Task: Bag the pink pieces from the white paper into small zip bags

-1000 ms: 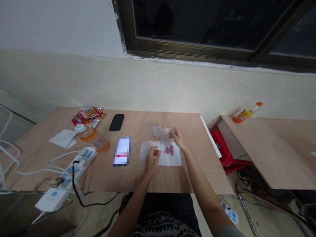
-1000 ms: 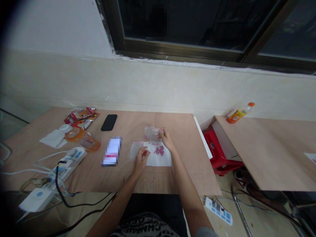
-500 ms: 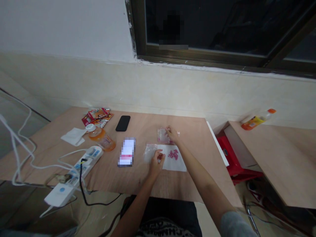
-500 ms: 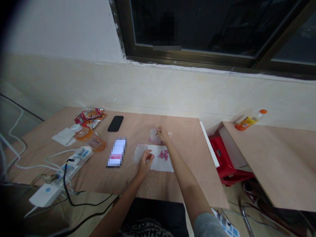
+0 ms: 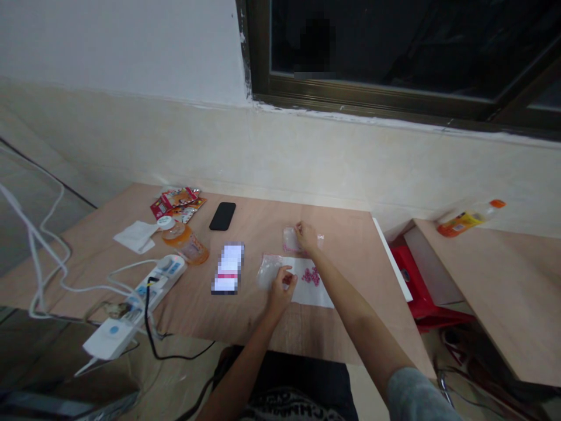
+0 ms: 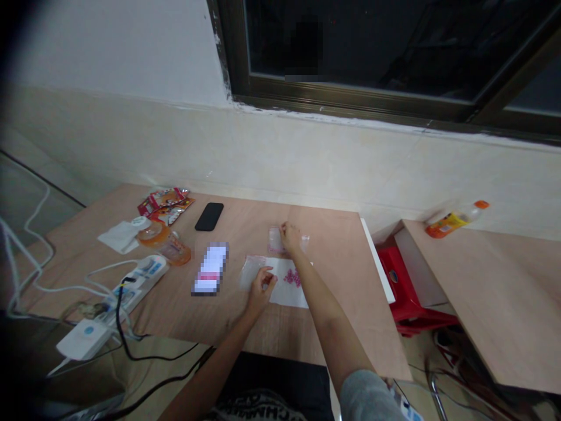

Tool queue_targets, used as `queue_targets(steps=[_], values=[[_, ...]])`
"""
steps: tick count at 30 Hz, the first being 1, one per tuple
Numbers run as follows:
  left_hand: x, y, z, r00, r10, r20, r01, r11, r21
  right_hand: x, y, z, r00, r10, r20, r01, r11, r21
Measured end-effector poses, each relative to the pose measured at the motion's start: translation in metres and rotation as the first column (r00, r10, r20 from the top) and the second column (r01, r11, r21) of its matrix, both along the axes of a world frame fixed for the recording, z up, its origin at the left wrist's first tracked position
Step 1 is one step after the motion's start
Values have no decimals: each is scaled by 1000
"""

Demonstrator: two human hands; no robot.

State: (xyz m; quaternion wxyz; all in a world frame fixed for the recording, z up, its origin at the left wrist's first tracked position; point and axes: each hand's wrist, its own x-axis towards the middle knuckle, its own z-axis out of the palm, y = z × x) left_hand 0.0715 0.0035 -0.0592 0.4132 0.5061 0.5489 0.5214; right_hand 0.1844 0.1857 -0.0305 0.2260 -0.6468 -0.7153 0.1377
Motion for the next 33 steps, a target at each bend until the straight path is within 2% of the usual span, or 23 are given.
queue_targets(steps=[3,5,9,12,15,17,19,21,23,26,28,33], values=[[0,0,1,1000,0,-9,0,1000,-3,-5,-14,6,994,-31,109,17,992,122],[0,0,2,1000,-2,-6,2,1000,-7,-9,-26,7,985,44,167,-69,987,145],[0,0,5,1000,-5,9,5,1000,-7,-16,-47,1,923,278,265,-304,951,62],[0,0,5,1000,6,20,-6,1000,-2,-19,-53,-3,908,317,275,-325,946,-19],[0,0,4,1000,3,12,-3,1000,5,-18,-54,-1,932,315,179,-320,948,-6],[0,0,3,1000,2,4,-2,1000,11,-13,-57,3,965,262,35,-264,962,70],[0,0,3,1000,5,1,-5,1000,14,-3,-67,4,972,156,-177,-127,978,163],[-1,0,2,1000,1,-7,-1,1000,12,13,-85,1,903,53,-426,47,974,220],[-1,0,1,1000,-12,-21,12,1000,11,34,-109,-7,798,-69,-599,218,959,179],[0,0,2,998,-44,-50,45,999,22,63,-147,-25,658,-232,-716,386,921,57],[2,-2,4,996,-60,-70,62,998,31,76,-165,-35,601,-314,-735,459,889,-4],[2,-6,13,989,-96,-108,101,994,44,84,-177,-44,603,-322,-730,458,889,-14]])
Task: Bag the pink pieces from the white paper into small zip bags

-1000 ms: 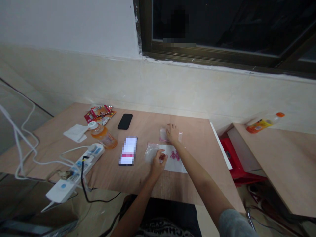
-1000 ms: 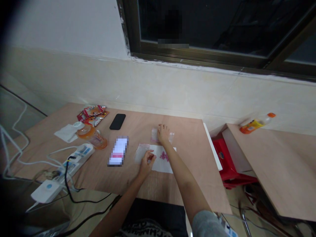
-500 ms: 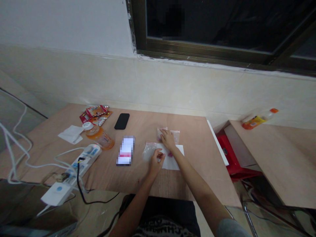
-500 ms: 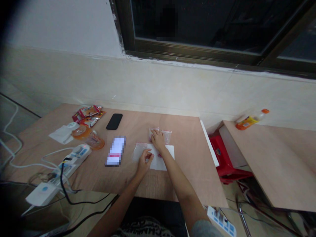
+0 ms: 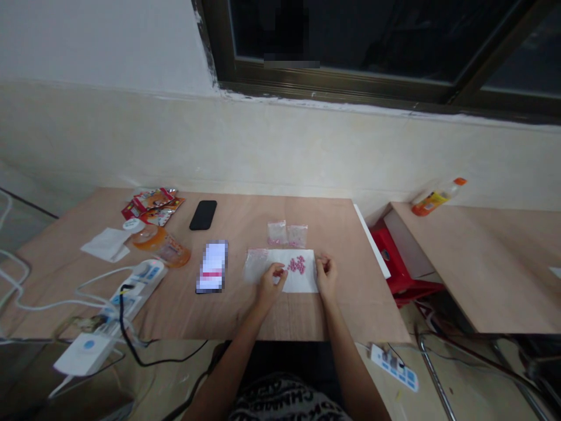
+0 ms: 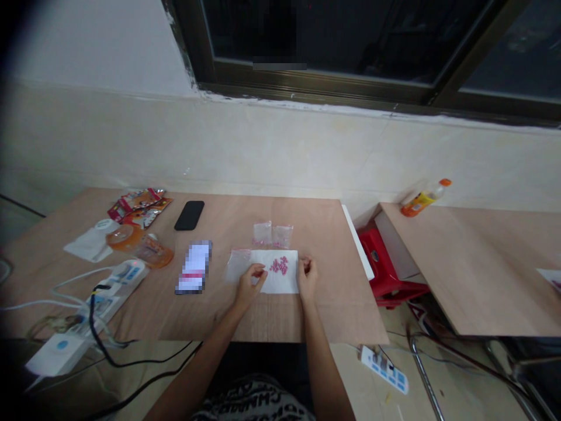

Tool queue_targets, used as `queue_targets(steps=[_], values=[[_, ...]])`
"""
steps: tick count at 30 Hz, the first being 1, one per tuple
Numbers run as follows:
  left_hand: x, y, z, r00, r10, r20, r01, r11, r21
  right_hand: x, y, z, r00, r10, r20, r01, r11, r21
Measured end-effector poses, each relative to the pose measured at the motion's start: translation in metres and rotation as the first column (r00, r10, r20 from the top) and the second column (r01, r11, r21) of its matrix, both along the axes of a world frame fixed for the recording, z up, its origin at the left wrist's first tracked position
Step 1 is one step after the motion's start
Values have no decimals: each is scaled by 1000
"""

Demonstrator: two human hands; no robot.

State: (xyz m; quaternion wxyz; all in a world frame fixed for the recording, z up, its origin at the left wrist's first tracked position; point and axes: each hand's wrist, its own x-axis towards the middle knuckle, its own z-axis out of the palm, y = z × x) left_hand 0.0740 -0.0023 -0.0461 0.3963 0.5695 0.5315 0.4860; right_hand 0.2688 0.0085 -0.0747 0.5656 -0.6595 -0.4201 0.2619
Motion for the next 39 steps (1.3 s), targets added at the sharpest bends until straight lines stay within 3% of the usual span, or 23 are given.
queue_targets(steps=[3,5,7,9,13,17,28,34,39], values=[[-10,3,9,999,32,-18,-32,999,22,-1,2,1,1000,6,-4,-6,1000,1],[-20,8,16,986,146,-78,-142,989,49,-2,3,2,1000,12,-3,-12,1000,-1],[-29,15,23,926,328,-186,-312,944,110,-2,3,2,1000,23,6,-23,1000,-6],[-35,22,28,841,417,-344,-393,909,142,-2,2,2,999,31,21,-31,999,-17],[-33,29,27,713,396,-579,-416,903,106,-3,2,2,998,29,48,-27,999,-40],[-27,31,19,662,369,-652,-402,909,106,-4,3,5,997,24,72,-21,999,-45],[-30,31,11,676,380,-631,-415,904,100,-4,2,5,996,38,76,-34,998,-49],[-21,24,15,777,322,-541,-297,945,137,-4,2,5,996,48,80,-42,997,-67],[-3,20,2,858,191,-477,-115,976,185,-5,2,6,996,68,56,-66,997,-46]])
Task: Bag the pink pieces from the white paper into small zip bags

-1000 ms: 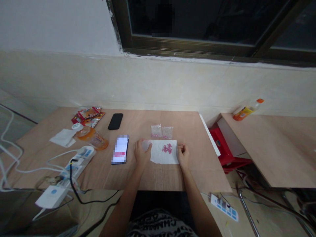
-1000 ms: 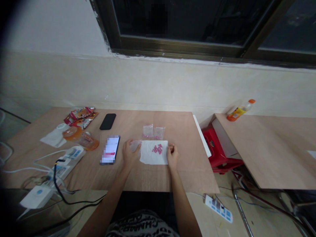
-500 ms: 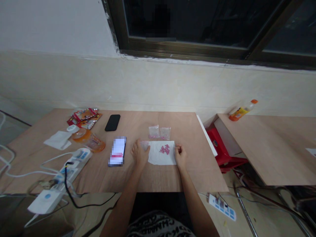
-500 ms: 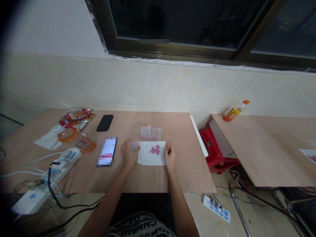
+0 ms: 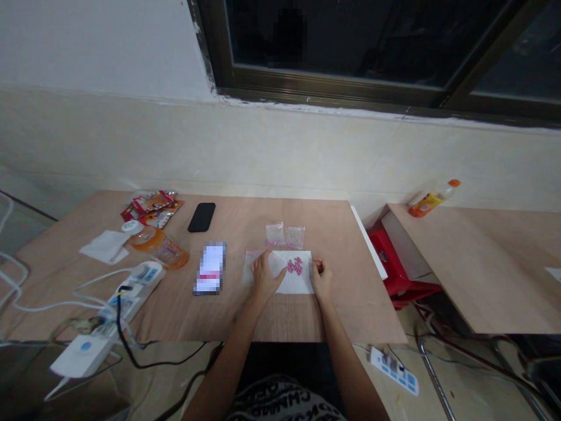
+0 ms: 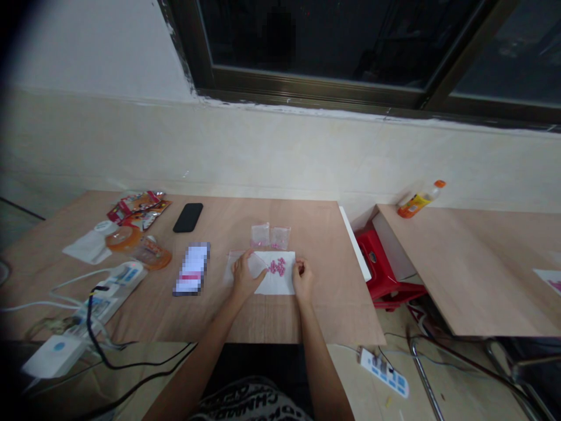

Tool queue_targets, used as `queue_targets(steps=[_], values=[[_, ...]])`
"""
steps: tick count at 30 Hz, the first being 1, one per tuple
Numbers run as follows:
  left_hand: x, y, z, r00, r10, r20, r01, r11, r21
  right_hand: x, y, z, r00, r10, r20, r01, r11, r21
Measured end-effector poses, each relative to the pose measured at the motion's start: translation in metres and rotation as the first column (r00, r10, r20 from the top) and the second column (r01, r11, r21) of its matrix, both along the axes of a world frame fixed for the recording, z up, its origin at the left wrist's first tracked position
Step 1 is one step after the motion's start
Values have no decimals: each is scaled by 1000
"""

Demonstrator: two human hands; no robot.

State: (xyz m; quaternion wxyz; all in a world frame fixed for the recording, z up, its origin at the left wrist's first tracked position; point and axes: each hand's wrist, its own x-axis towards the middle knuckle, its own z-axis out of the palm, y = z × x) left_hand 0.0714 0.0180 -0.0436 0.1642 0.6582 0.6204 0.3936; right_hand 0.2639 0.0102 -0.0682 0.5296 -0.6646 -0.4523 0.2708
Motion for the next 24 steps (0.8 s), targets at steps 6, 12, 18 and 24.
queue_targets(steps=[6,12,18,24], values=[[7,-6,-17,988,-155,8,154,987,43,0,1,-1,1000,-2,14,2,1000,7],[4,-8,-15,965,-252,-68,255,966,48,2,2,-3,994,48,102,-46,999,-27],[4,-7,-17,968,-245,-46,248,967,58,6,10,-2,923,223,313,-190,973,-134],[3,-5,-22,972,-235,12,234,970,67,8,21,-4,887,290,359,-240,954,-178]])
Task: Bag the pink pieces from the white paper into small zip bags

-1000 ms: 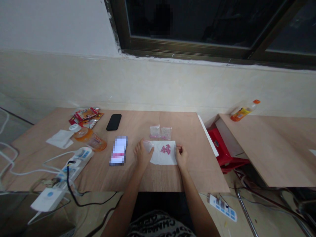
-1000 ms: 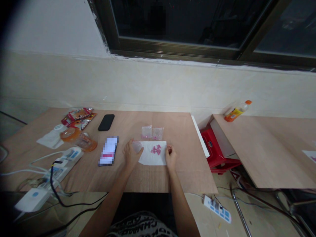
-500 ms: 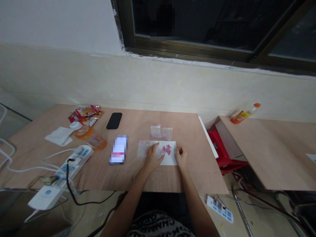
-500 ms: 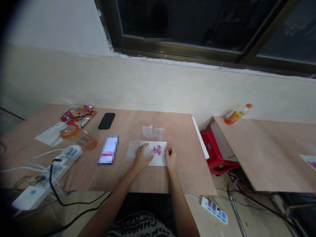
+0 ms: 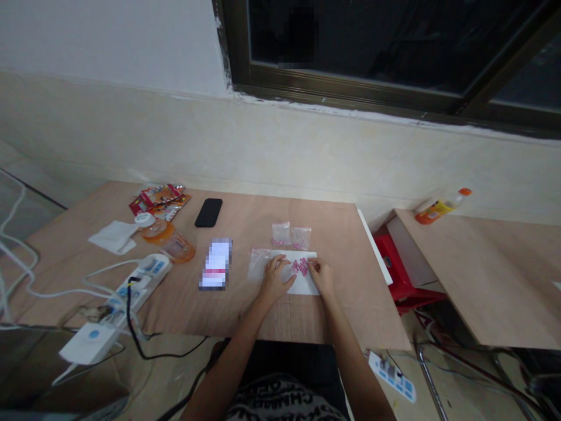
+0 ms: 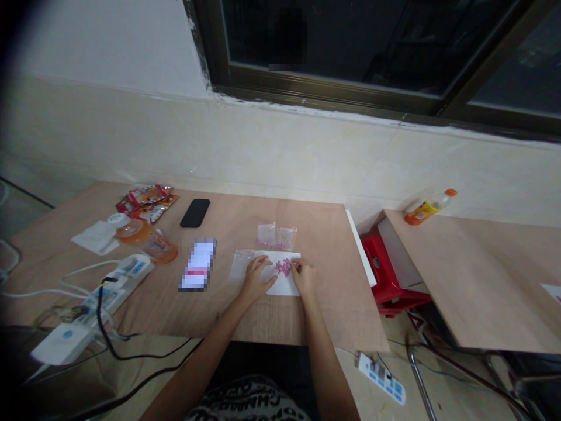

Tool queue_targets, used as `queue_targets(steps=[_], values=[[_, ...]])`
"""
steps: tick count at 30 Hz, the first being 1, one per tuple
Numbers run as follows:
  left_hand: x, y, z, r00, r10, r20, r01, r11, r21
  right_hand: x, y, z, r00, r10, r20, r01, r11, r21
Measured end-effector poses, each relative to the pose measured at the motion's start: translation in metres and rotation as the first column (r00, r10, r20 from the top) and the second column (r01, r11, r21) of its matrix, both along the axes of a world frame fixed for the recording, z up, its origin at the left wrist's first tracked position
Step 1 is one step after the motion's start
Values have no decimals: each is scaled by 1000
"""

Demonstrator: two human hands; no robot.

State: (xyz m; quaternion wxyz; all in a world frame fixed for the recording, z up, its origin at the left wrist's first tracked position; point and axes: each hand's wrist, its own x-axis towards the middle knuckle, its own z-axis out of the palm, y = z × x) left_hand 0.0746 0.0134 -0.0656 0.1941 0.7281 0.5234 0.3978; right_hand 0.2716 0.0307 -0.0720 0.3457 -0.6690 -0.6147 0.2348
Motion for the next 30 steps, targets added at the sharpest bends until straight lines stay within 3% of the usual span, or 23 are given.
queue_targets(steps=[24,30], values=[[-2,4,-10,996,-36,81,40,998,-50,-3,-1,9,998,23,55,-22,999,-26],[-2,3,-9,994,-37,99,42,998,-43,-3,-1,8,1000,2,-8,-2,1000,-17]])
